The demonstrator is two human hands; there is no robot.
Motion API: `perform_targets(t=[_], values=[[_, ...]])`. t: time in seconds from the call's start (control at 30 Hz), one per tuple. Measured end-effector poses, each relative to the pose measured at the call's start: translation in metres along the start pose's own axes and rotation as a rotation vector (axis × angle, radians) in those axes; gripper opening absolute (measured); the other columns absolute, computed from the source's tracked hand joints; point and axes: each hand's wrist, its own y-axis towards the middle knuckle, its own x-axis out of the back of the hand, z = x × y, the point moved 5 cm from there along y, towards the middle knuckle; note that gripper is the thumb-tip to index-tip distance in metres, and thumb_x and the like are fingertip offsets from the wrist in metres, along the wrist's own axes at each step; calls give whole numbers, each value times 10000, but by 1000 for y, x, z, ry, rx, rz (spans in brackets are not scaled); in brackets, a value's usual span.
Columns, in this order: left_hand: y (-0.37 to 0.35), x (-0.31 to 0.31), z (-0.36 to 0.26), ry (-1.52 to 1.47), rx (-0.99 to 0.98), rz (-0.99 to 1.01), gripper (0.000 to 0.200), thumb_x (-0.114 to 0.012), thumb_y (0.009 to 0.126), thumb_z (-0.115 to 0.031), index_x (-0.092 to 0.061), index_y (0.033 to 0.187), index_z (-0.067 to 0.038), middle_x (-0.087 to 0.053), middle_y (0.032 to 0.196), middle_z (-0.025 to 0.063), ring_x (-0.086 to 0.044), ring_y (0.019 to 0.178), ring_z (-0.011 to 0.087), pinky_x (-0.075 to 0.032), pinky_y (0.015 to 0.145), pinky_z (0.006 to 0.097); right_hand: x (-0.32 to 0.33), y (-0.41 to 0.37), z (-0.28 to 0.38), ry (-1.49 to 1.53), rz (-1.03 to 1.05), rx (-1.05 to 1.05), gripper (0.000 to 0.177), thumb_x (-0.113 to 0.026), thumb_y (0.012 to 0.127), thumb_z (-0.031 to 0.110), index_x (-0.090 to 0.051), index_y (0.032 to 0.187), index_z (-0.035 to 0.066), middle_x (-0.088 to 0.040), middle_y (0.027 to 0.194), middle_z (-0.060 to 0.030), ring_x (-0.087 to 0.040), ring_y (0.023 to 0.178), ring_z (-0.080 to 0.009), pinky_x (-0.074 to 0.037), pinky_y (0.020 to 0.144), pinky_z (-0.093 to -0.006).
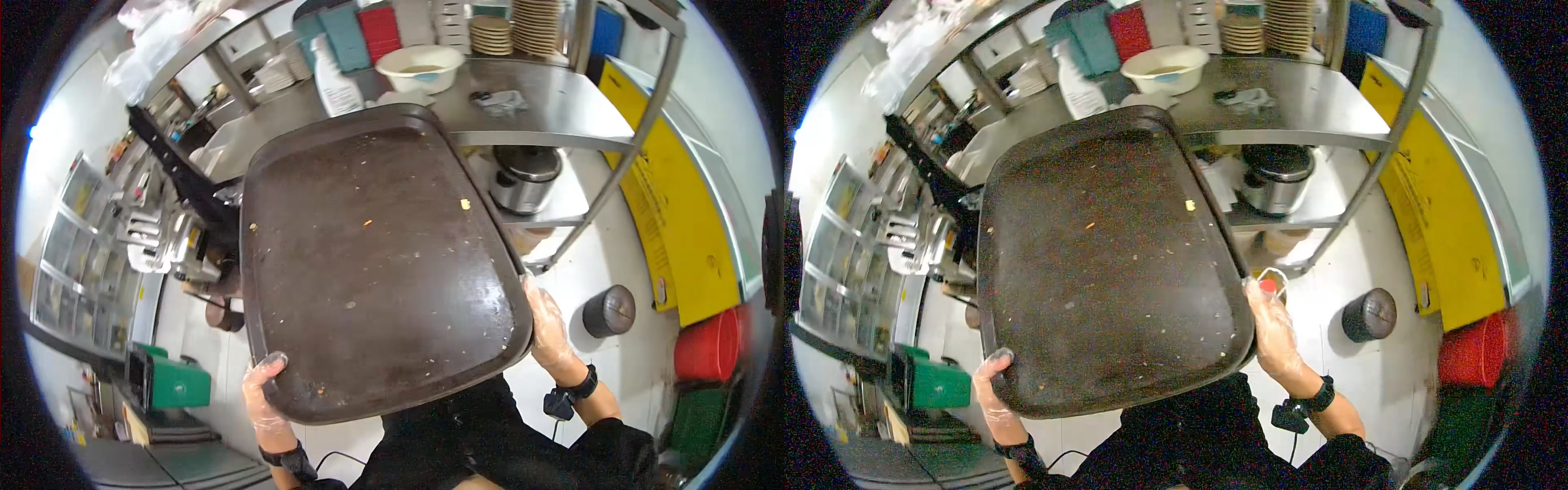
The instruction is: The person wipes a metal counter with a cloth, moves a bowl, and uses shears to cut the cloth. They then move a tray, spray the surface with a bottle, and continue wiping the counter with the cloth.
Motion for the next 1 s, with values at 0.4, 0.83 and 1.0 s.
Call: perform_targets(t=[0.4, 0.83, 1.0], values=[[83, -235, -62, -528, 269, 622, 331, -687, 756, -207, -686, 992, 27, -676, 932, 76, -626, 899, 181, -470, 845, 303, 160, -35, -38, 630, -632, -124, 387, -524, 995, 358, -601, 1161, 18, -619, 1067, -14, -579, 942, -100, -468, 832, -255], [157, -463, -49, -773, 617, 975, 152, -653, 740, -91, -681, 869, -16, -680, 884, 82, -645, 806, 221, -539, 785, 346, 287, 58, -81, 200, -771, 59, 452, -551, 934, 44, -441, 1364, -45, -537, 1332, -202, -528, 1223, -270, -408, 1034, -328], [180, -501, -48, -805, 592, 979, 167, -648, 730, -103, -683, 873, -23, -683, 891, 72, -643, 825, 213, -531, 790, 333, 319, 104, -105, -522, -621, 198, 440, -557, 932, 119, -482, 1331, -51, -489, 1397, -216, -490, 1281, -276, -382, 1055, -345]])
